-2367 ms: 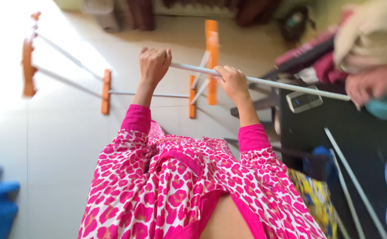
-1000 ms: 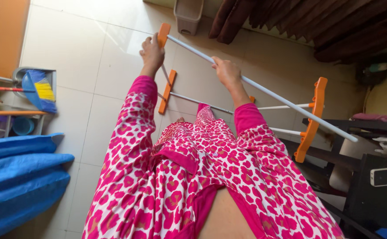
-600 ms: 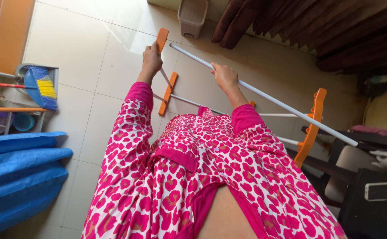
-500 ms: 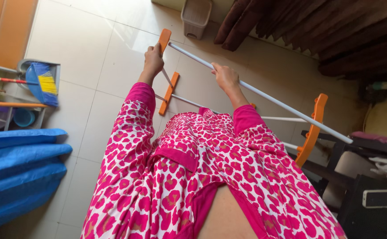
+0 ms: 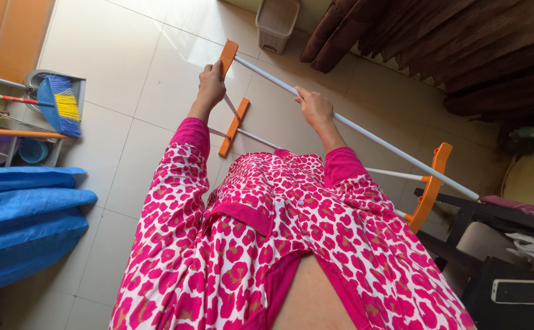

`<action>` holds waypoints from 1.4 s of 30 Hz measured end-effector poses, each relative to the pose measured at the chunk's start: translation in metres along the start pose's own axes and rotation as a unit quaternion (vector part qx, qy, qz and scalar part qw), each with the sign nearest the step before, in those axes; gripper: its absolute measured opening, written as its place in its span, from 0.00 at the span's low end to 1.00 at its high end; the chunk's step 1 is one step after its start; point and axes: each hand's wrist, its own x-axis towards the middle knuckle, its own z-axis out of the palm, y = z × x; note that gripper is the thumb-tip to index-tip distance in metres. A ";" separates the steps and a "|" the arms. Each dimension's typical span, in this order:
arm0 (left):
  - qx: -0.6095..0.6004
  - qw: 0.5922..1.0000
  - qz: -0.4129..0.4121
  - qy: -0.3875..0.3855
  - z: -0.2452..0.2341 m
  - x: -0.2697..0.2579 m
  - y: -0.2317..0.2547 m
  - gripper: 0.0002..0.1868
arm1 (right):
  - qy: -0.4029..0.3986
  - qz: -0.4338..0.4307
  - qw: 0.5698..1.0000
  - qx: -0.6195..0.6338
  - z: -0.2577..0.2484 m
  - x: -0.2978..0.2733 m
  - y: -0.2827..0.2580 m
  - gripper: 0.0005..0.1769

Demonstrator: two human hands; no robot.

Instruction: The person kneels on the floor and first wipes an orange bar of a folding clothes-drying rack with a blue cloth. They then unfold the rack's legs, attach and seat the white metal rails into the orange end frames, and stand the assembled rack upright near the window.

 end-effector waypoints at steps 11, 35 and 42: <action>0.013 0.999 -0.031 -0.024 -0.002 -0.002 0.007 0.33 | -0.030 0.017 0.997 0.068 -0.001 0.006 0.014 0.20; 0.010 0.999 -0.023 -0.020 -0.001 -0.006 0.007 0.33 | -0.017 -0.008 0.998 0.067 0.009 0.013 0.027 0.19; 0.001 0.997 -0.053 -0.047 -0.006 0.005 0.010 0.35 | -0.024 -0.006 0.999 0.022 0.009 0.025 0.032 0.19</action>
